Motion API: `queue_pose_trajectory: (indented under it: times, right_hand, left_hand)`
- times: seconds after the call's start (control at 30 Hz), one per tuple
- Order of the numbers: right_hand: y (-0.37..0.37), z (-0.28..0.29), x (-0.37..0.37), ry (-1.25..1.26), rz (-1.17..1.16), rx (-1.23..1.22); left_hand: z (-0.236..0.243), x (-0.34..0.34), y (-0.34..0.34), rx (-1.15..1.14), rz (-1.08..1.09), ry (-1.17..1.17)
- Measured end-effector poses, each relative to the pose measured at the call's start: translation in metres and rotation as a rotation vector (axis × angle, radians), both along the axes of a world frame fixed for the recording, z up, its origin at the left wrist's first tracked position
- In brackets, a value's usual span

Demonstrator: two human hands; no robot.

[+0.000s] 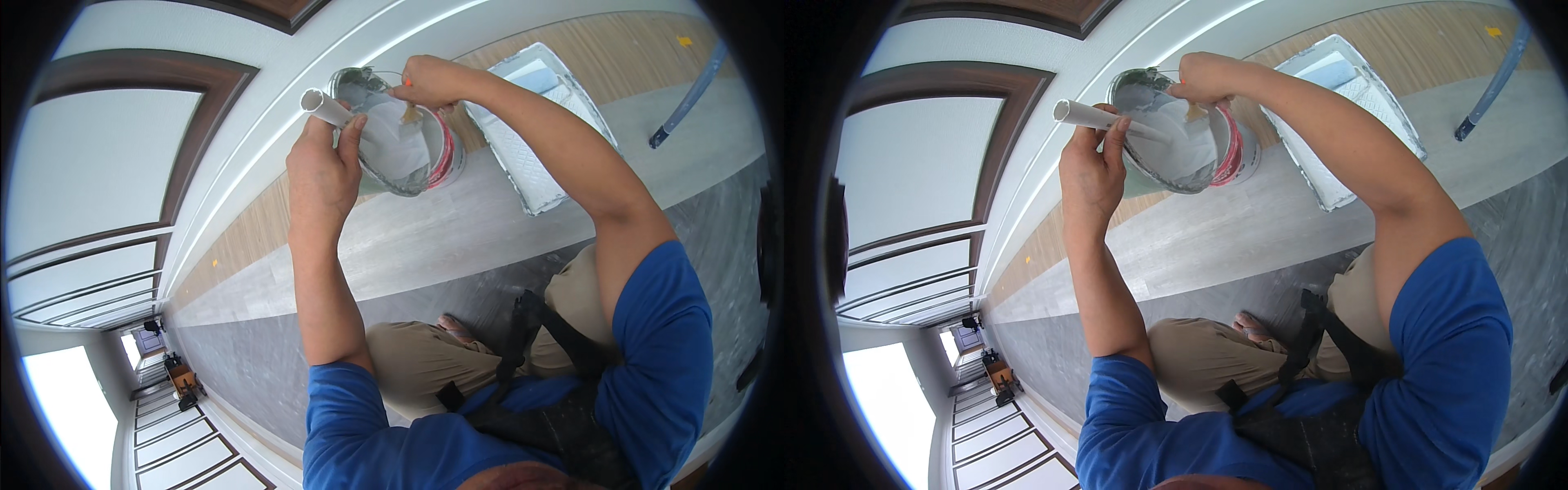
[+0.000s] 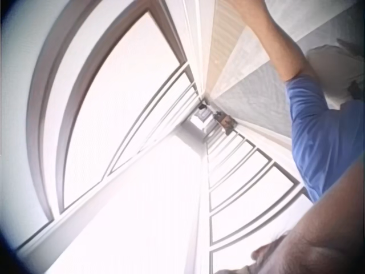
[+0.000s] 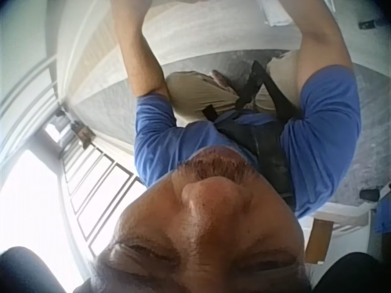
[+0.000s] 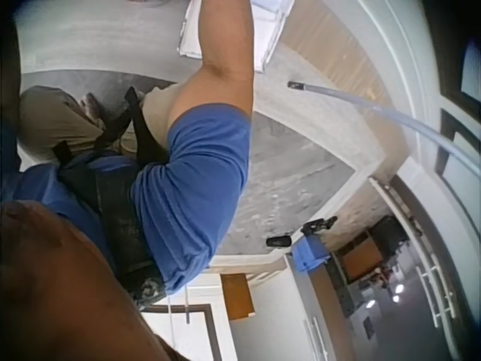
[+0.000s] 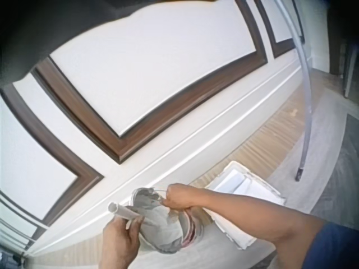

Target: The person scoops white paint from a bucket into a paint tray using a small brush. They then walk down a hallway and into a storage room, placing the bucket and other items on the floor.

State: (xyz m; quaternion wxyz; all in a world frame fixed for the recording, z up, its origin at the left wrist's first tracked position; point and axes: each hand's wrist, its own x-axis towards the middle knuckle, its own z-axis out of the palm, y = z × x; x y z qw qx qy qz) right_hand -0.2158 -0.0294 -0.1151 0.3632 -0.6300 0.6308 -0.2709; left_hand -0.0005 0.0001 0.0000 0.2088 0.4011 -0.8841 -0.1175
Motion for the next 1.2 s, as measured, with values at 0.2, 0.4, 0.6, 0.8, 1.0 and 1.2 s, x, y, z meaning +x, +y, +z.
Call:
queue_pose_trajectory:
  times: [0.2,0.4,0.6,0.8,1.0,1.2]
  right_hand:
    - [0.009,0.015,-0.009,-0.01,-0.006,0.055]
    - [0.009,0.019,0.001,0.07,-0.102,-0.01]
    - [0.01,0.015,0.016,0.101,-0.223,-0.097]
    - [0.009,0.02,0.013,0.042,-0.078,0.086]
    - [0.016,0.027,0.019,0.037,-0.101,0.141]
    - [0.015,0.009,0.027,-0.006,-0.175,0.065]
  left_hand:
    - [-0.002,0.001,0.0,0.027,0.018,0.049]
    - [-0.002,0.001,0.001,0.04,0.042,0.047]
    - [0.001,0.001,0.003,0.072,0.042,0.047]
    - [0.001,0.001,0.003,0.058,0.039,0.002]
    - [0.002,0.001,0.004,0.085,0.053,-0.015]
    - [-0.003,0.001,0.002,0.014,-0.005,0.077]
